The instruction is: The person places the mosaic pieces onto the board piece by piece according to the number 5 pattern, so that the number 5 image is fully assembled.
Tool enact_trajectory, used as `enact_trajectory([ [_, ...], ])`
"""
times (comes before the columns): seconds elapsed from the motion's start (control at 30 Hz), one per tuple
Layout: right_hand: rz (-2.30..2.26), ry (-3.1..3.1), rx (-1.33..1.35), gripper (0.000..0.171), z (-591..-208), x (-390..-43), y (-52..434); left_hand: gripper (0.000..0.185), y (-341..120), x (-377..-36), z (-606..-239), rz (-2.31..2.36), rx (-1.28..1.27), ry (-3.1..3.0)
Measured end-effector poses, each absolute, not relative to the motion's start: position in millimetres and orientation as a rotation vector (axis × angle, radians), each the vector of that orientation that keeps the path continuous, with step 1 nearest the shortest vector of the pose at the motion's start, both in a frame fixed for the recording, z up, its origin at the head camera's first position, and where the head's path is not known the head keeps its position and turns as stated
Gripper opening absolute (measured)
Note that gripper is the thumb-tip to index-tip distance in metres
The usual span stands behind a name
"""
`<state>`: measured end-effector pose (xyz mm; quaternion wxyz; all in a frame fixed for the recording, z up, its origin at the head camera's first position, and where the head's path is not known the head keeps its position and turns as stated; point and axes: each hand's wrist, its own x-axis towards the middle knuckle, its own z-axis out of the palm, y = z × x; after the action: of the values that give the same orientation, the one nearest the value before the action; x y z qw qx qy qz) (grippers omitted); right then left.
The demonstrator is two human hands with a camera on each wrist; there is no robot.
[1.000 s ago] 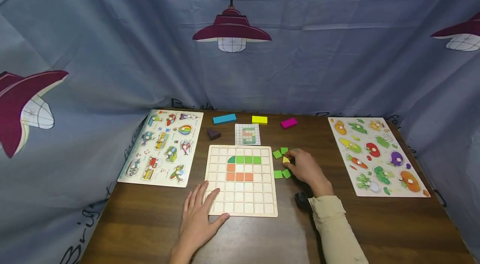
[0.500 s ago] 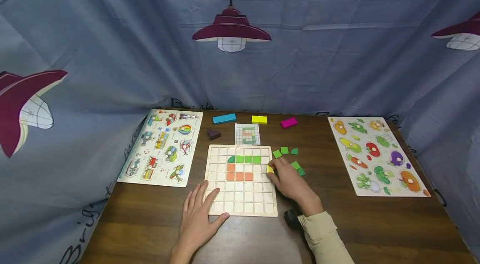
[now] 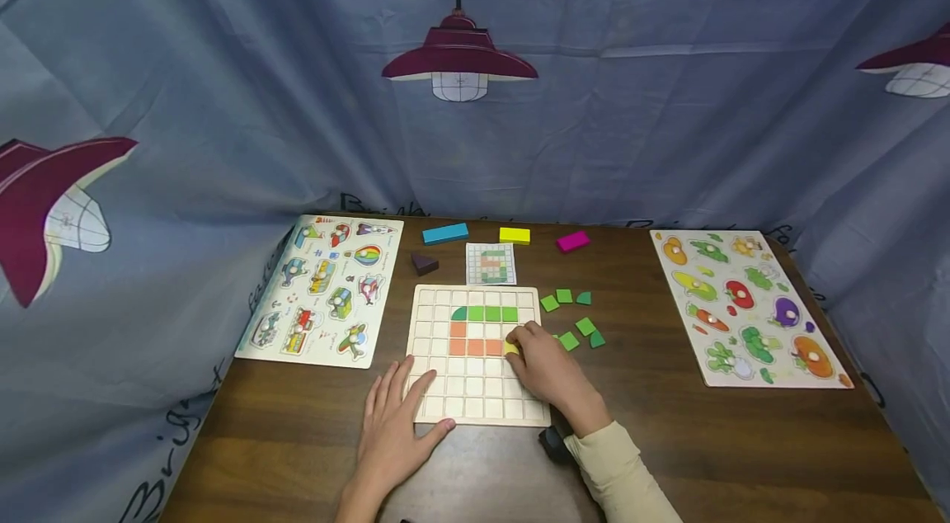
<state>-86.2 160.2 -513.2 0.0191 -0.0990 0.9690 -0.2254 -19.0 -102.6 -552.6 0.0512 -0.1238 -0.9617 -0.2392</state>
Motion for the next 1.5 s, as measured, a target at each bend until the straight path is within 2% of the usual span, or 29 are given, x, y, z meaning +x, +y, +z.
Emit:
enact_trajectory([
  [0.47,-0.766,3.030,-0.290,0.018,-518,-78,158,0.076,-105,-14,-555,-0.719,-0.369,-2.919],
  [0.67,-0.993,3.106,-0.250,0.015,-524,-62,194,0.075,-101,-11,-557,-0.728,-0.374,-2.926],
  [0.9,-1.172,3.233,-0.119,0.022,-542,-53,232,0.076,-105,-13,-555,-0.710,-0.358,-2.930],
  [1.17,-0.990,3.292,-0.073,0.029,-552,-51,242,0.077,-104,-16,-558,-0.704,-0.371,-2.911],
  [1.33,-0.927,3.374,-0.118,0.020,-554,-47,244,0.076,-103,-18,-559,-0.699,-0.387,-2.892],
  [1.5,-0.903,3.411,-0.116,0.021,-555,-44,244,0.076,-103,-18,-559,-0.714,-0.377,-2.907],
])
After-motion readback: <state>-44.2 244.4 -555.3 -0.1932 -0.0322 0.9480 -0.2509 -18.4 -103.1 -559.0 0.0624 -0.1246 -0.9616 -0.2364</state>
